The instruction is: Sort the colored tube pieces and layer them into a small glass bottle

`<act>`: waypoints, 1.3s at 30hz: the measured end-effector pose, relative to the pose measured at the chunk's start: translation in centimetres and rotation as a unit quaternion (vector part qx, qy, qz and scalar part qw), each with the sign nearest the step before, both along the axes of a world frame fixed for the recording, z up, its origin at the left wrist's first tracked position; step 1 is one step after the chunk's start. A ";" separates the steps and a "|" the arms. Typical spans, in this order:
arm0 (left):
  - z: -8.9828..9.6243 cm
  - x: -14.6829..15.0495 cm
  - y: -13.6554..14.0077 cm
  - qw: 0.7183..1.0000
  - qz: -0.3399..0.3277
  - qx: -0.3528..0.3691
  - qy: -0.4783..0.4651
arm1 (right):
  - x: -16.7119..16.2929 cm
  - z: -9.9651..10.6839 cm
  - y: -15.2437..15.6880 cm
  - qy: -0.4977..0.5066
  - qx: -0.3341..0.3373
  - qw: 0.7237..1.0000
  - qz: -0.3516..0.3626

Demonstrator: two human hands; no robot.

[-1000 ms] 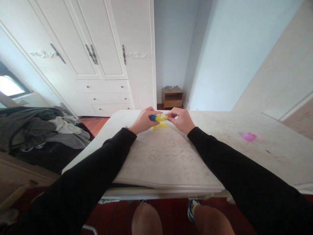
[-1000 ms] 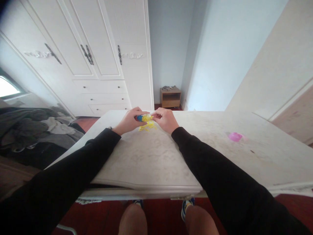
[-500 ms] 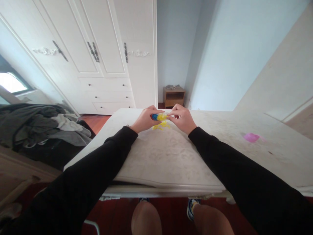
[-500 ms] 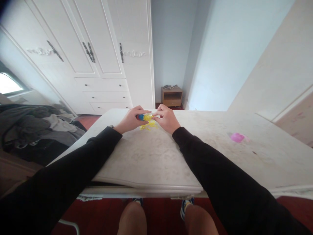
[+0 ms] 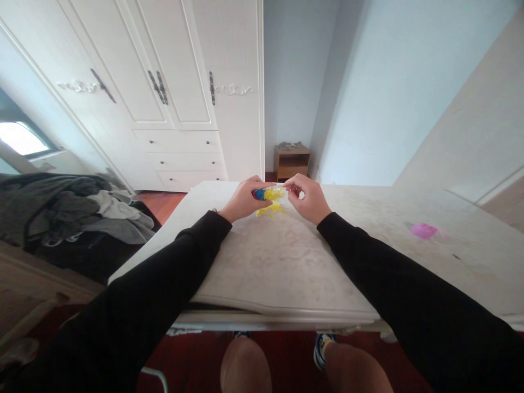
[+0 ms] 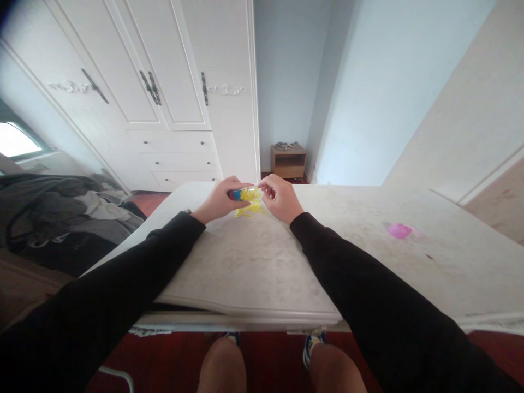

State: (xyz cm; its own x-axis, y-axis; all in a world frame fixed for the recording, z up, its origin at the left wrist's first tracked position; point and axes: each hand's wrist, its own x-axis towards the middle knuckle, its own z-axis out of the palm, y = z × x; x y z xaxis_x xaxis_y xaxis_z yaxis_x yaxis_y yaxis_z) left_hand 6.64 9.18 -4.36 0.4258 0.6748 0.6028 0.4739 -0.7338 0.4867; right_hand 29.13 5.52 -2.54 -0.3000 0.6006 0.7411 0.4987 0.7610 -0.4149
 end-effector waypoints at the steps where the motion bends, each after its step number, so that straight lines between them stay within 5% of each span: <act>1: 0.0 0.0 0.0 1.000 0.001 -0.003 0.001 | 0.0 0.0 0.0 -0.001 0.000 1.000 -0.003; 10: 0.4 0.1 -0.6 1.000 -0.021 0.006 0.017 | 0.3 -1.0 0.5 -0.139 0.053 0.989 0.016; 21: 0.2 0.2 -0.7 0.997 -0.066 0.014 0.024 | -0.4 -1.6 0.2 -0.227 -0.002 0.974 -0.006; 33: 0.3 0.4 -0.3 0.999 -0.034 0.021 -0.032 | -0.4 -1.0 0.4 -0.050 0.077 0.996 -0.020; 39: 0.1 0.4 0.4 0.987 0.042 -0.031 -0.149 | 0.7 -2.8 2.4 -0.063 -0.069 0.996 -0.016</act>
State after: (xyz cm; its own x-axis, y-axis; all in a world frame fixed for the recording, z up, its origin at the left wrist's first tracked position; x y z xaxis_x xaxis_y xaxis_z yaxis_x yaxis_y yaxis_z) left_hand 7.04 9.56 -4.27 0.1764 0.7392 0.6499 0.3611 -0.6628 0.6559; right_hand 29.79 7.96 -5.32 -0.3653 0.7042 0.6088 0.5763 0.6847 -0.4462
